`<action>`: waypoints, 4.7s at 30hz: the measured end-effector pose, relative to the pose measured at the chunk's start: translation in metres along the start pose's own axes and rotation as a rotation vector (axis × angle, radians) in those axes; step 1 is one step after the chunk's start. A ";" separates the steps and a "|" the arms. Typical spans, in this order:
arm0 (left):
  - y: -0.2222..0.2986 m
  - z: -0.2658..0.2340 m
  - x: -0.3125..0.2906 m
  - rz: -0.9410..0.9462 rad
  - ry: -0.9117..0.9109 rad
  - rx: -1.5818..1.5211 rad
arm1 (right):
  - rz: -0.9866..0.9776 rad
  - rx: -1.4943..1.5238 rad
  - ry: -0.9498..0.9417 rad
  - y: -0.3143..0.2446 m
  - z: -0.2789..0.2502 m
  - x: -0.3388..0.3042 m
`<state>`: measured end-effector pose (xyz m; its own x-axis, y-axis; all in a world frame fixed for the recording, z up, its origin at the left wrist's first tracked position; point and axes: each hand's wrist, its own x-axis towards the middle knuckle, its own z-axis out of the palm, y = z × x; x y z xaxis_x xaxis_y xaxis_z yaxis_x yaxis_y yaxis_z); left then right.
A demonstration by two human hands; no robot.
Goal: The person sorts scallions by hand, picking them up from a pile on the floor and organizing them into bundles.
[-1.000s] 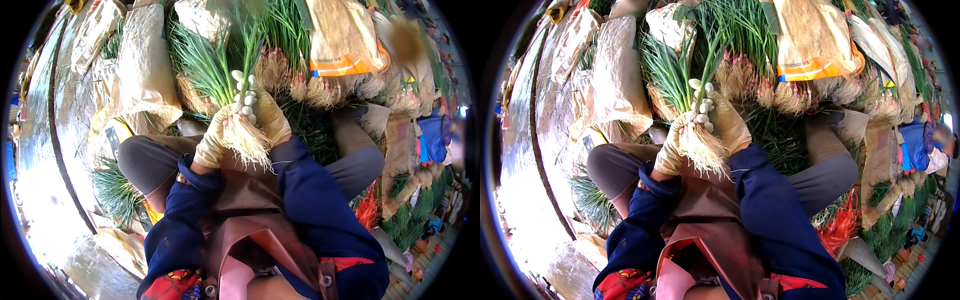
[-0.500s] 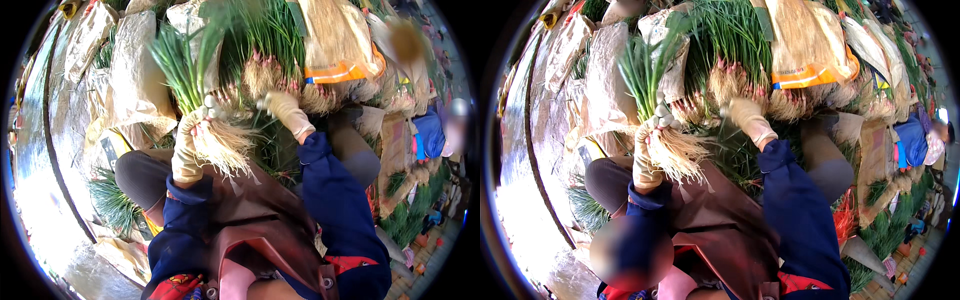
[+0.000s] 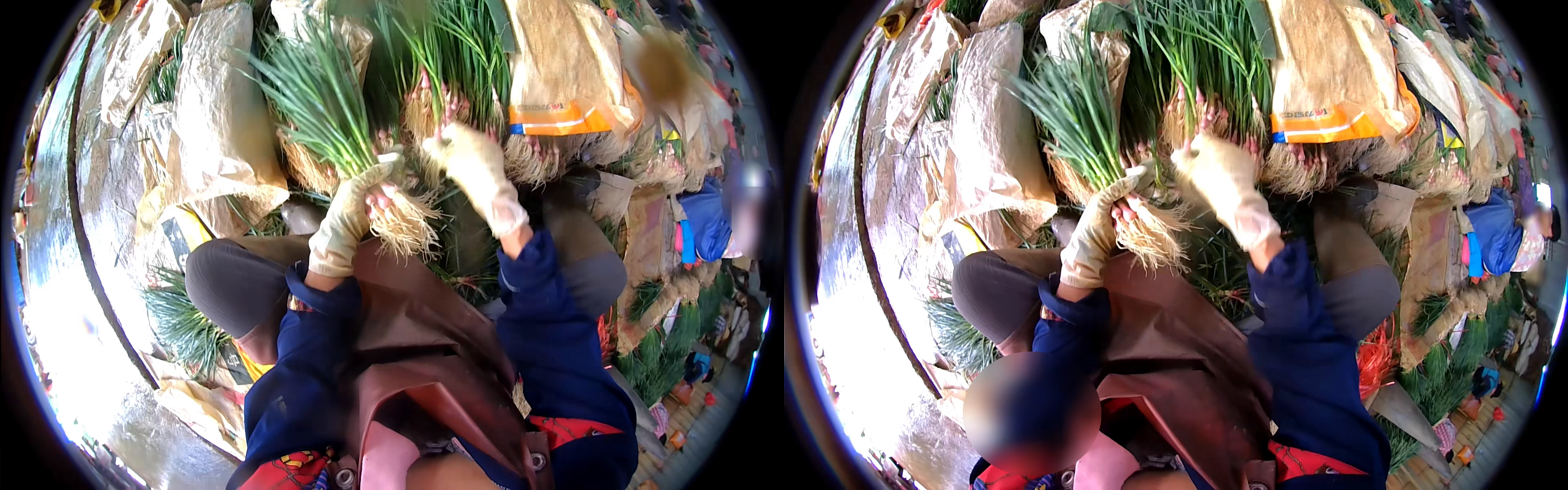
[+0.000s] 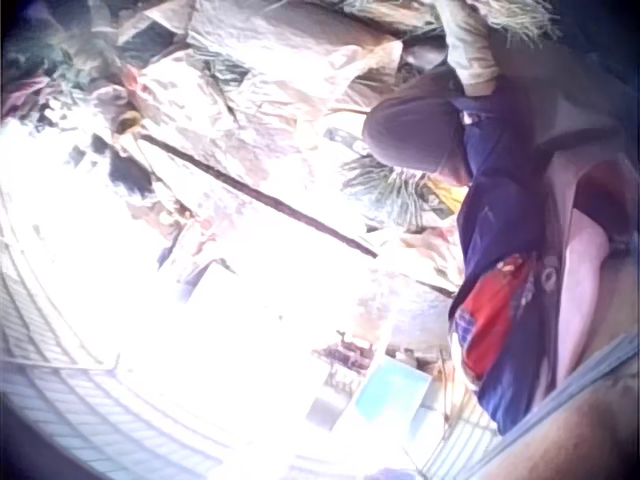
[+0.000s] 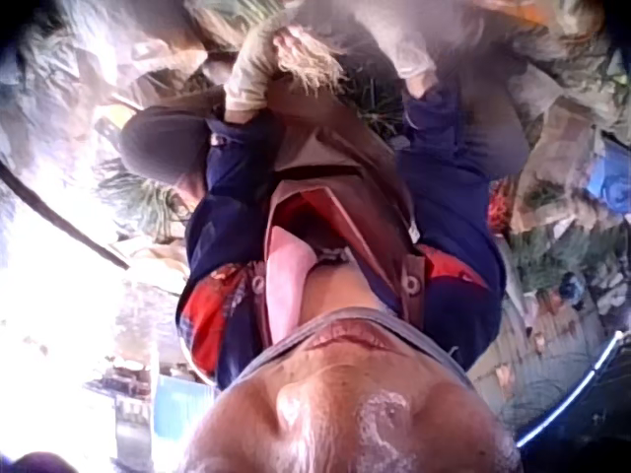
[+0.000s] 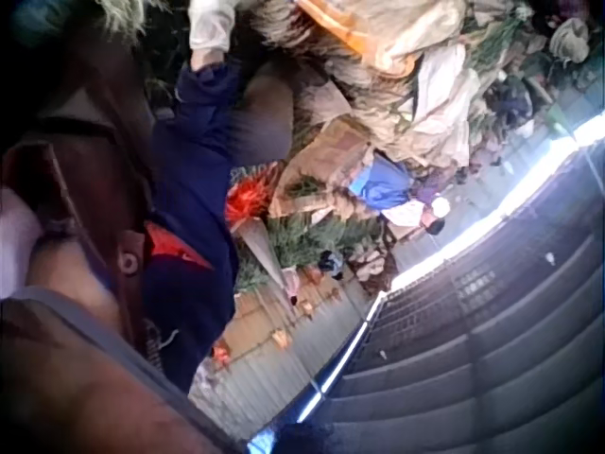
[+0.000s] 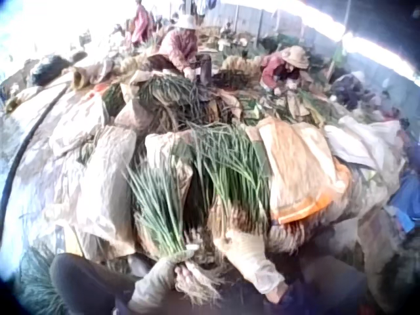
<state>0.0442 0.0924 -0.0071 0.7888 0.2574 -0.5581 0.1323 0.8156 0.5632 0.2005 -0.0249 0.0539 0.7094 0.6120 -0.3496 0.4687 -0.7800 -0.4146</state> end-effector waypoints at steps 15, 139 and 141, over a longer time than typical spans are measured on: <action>-0.014 0.007 -0.004 -0.127 -0.004 0.071 | 0.077 0.620 -0.019 0.041 0.068 0.029; -0.015 -0.016 -0.020 0.093 -0.149 -0.047 | -0.680 0.740 -0.167 -0.238 0.013 0.028; -0.066 -0.042 0.008 0.423 -0.136 0.156 | -0.523 0.097 0.057 -0.245 0.026 0.065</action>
<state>0.0170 0.0626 -0.0742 0.8630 0.4718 -0.1807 -0.1376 0.5636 0.8145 0.1179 0.2089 0.1111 0.4224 0.9059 -0.0304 0.7186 -0.3552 -0.5978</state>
